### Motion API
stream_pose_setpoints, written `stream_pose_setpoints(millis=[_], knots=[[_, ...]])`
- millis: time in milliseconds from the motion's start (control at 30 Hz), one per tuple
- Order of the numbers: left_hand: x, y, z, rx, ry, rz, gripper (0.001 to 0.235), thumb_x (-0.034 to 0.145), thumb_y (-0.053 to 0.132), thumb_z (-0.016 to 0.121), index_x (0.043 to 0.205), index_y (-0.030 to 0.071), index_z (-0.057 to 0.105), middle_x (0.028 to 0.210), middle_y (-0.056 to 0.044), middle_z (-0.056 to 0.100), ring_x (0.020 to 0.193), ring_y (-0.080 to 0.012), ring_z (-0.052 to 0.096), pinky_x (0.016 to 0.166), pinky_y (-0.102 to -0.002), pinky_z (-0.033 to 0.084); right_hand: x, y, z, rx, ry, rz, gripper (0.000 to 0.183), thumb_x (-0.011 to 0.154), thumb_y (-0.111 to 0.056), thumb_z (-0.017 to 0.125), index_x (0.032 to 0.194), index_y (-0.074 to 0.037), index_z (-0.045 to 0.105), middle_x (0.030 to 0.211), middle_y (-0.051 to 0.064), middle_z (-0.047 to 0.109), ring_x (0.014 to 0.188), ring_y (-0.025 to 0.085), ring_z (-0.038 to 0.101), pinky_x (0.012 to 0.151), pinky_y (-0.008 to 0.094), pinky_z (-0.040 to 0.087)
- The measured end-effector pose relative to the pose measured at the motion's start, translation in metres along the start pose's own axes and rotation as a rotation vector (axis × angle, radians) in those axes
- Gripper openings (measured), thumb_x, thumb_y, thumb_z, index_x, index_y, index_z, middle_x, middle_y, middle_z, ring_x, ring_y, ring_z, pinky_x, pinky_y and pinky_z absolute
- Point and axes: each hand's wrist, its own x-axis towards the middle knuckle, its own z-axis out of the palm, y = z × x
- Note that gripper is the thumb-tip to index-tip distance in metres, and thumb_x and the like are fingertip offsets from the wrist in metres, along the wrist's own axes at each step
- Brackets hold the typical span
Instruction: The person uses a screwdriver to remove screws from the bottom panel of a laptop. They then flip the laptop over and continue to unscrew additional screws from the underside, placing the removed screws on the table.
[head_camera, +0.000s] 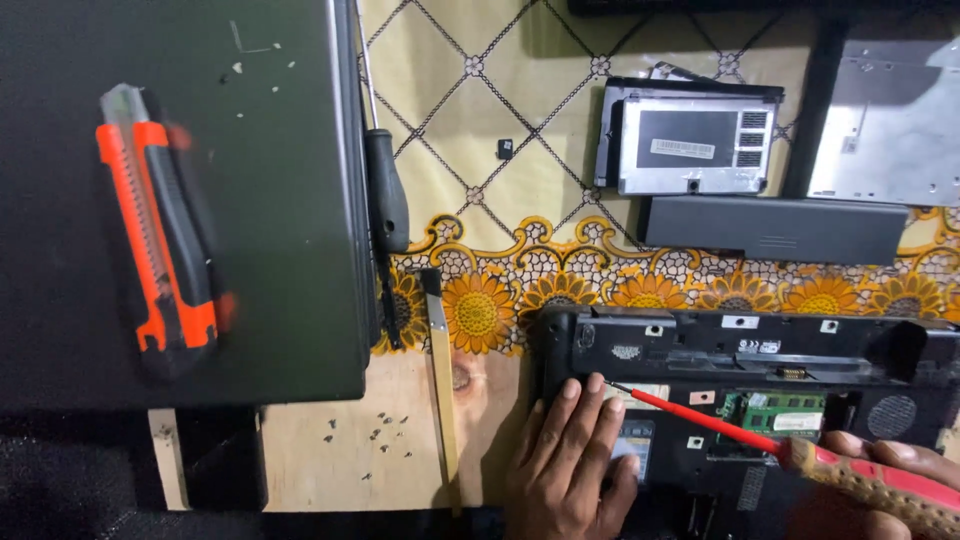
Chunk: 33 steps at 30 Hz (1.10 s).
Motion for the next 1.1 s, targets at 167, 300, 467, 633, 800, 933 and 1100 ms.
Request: stream_pose_setpoints(millis=[167, 300, 467, 633, 800, 933, 1100], knots=[[-0.003, -0.002, -0.001, -0.071, -0.016, 0.034, 0.040, 0.098, 0.027, 0.052, 0.130, 0.004, 0.060, 0.139, -0.014, 0.056, 0.131, -0.0310, 0.052, 0.102, -0.045, 0.044, -0.016, 0.006, 0.009, -0.022, 0.032, -0.051, 0.015, 0.120, 0.001, 0.045, 0.132, 0.010, 0.045, 0.122, 0.026, 0.059, 0.108, 0.029, 0.063, 0.098, 0.027, 0.047], [-0.007, -0.001, -0.001, -0.067, -0.024, 0.009, 0.041, 0.099, 0.029, 0.049, 0.131, 0.007, 0.060, 0.141, -0.012, 0.054, 0.133, -0.0297, 0.049, 0.103, -0.048, 0.043, 0.001, 0.025, 0.015, 0.061, 0.036, -0.203, 0.027, 0.113, -0.008, 0.048, 0.134, 0.006, 0.041, 0.130, 0.017, 0.053, 0.122, 0.028, 0.063, 0.105, 0.024, 0.045], [-0.008, -0.005, 0.000, -0.093, -0.077, 0.020, 0.041, 0.095, 0.026, 0.056, 0.131, 0.006, 0.059, 0.141, -0.013, 0.054, 0.135, -0.0310, 0.046, 0.105, -0.049, 0.039, 0.009, -0.003, 0.036, 0.202, -0.044, -0.619, 0.045, 0.102, 0.000, 0.047, 0.136, -0.013, 0.021, 0.121, 0.030, 0.048, 0.104, 0.040, 0.062, 0.103, 0.051, 0.059], [-0.004, -0.004, -0.001, -0.103, 0.030, 0.049, 0.036, 0.100, 0.025, 0.048, 0.127, 0.006, 0.062, 0.136, -0.012, 0.058, 0.130, -0.0294, 0.053, 0.103, -0.045, 0.044, 0.003, 0.000, 0.030, 0.108, -0.082, -0.545, 0.038, 0.103, -0.006, 0.049, 0.132, -0.008, 0.025, 0.121, 0.023, 0.052, 0.105, 0.034, 0.065, 0.106, 0.042, 0.056], [-0.004, -0.006, -0.005, -0.164, -0.008, 0.004, 0.037, 0.103, 0.027, 0.042, 0.129, 0.007, 0.060, 0.138, -0.012, 0.057, 0.131, -0.0296, 0.053, 0.104, -0.047, 0.044, -0.005, -0.019, 0.016, 0.049, -0.092, -0.434, 0.037, 0.105, -0.011, 0.046, 0.131, 0.015, 0.039, 0.126, 0.026, 0.051, 0.116, 0.034, 0.064, 0.100, 0.035, 0.053], [-0.006, -0.007, -0.002, -0.228, 0.044, 0.030, 0.030, 0.098, 0.017, 0.051, 0.122, 0.004, 0.063, 0.136, -0.013, 0.058, 0.131, -0.0298, 0.052, 0.107, -0.047, 0.043, -0.003, -0.008, -0.014, 0.797, -0.326, 0.313, 0.051, 0.082, 0.003, 0.049, 0.129, -0.016, 0.053, 0.135, 0.015, 0.056, 0.092, 0.003, 0.058, 0.058, 0.000, 0.046], [-0.014, -0.015, -0.012, -0.540, 0.167, 0.078, 0.026, 0.096, 0.002, 0.044, 0.112, -0.002, 0.064, 0.128, -0.017, 0.060, 0.129, -0.0359, 0.054, 0.110, -0.047, 0.047, -0.038, -0.031, -0.005, -0.141, -0.022, -0.367, 0.026, 0.118, -0.011, 0.045, 0.129, 0.013, 0.047, 0.128, 0.021, 0.054, 0.112, 0.029, 0.064, 0.100, 0.029, 0.046]])
